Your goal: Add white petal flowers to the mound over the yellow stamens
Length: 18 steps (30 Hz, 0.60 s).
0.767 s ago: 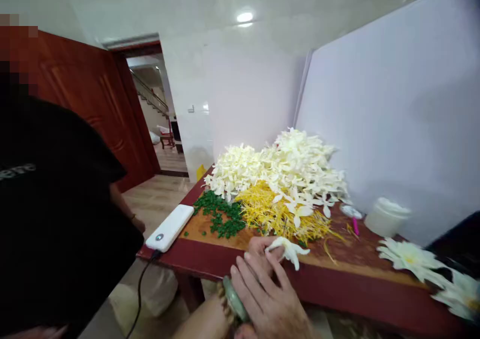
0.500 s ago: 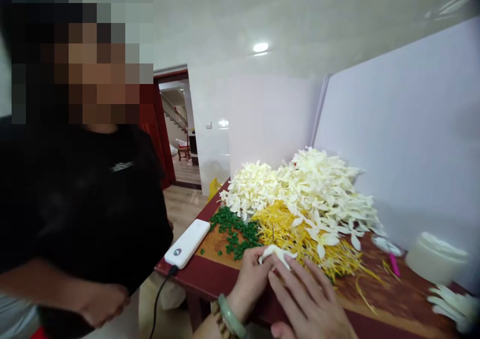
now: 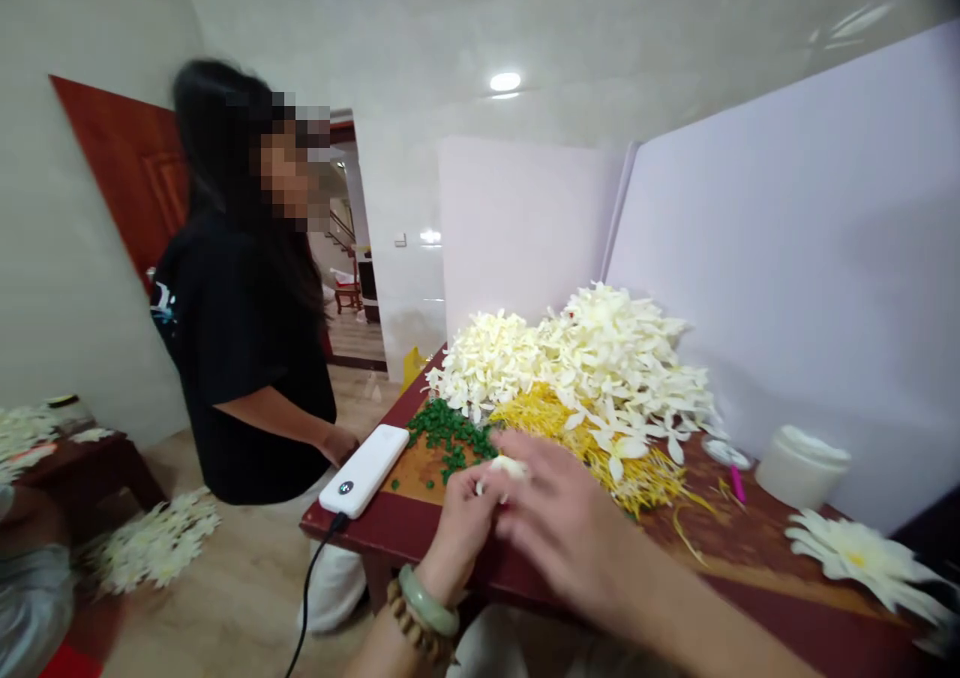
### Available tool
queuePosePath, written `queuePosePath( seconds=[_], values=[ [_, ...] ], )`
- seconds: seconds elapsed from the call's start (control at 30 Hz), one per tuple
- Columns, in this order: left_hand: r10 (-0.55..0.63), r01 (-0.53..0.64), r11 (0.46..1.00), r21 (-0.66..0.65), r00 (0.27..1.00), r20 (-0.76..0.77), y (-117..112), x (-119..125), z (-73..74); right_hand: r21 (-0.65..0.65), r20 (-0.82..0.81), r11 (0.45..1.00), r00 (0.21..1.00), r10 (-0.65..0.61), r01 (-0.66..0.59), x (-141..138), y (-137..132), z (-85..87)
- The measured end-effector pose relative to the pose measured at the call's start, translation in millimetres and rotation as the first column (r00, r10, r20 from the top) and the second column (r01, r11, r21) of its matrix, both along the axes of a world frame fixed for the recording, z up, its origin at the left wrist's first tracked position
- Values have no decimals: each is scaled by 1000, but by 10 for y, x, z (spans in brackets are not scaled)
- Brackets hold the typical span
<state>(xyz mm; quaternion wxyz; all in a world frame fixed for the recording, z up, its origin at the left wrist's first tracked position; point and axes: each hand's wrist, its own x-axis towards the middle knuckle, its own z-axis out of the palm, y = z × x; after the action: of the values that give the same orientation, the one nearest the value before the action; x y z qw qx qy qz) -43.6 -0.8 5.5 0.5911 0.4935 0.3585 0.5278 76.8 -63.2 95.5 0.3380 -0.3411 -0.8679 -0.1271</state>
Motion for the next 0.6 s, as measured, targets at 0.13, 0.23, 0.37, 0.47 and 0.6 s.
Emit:
queuePosePath(
  seconds=[0.13,0.23,0.37,0.47,0.6],
  values=[
    [-40,39,999,26,999,20,53,60,40,-44,-326,978,922,-206,203,337,-53,118],
    [-75,75,997,21,996,38,34,118,37,-245,-323,959,921,-216,139,382,-188,-201],
    [-145,149,988,-32,984,107,-35,224,50,-444,-382,882,857,-346,158,323,-269,-784],
    [-227,240,969,-63,959,172,-92,324,75,-501,-443,843,778,-445,197,306,-215,-980],
    [-298,311,949,-58,939,173,-155,428,86,-556,-525,807,668,-527,200,289,-89,-998]
  ],
)
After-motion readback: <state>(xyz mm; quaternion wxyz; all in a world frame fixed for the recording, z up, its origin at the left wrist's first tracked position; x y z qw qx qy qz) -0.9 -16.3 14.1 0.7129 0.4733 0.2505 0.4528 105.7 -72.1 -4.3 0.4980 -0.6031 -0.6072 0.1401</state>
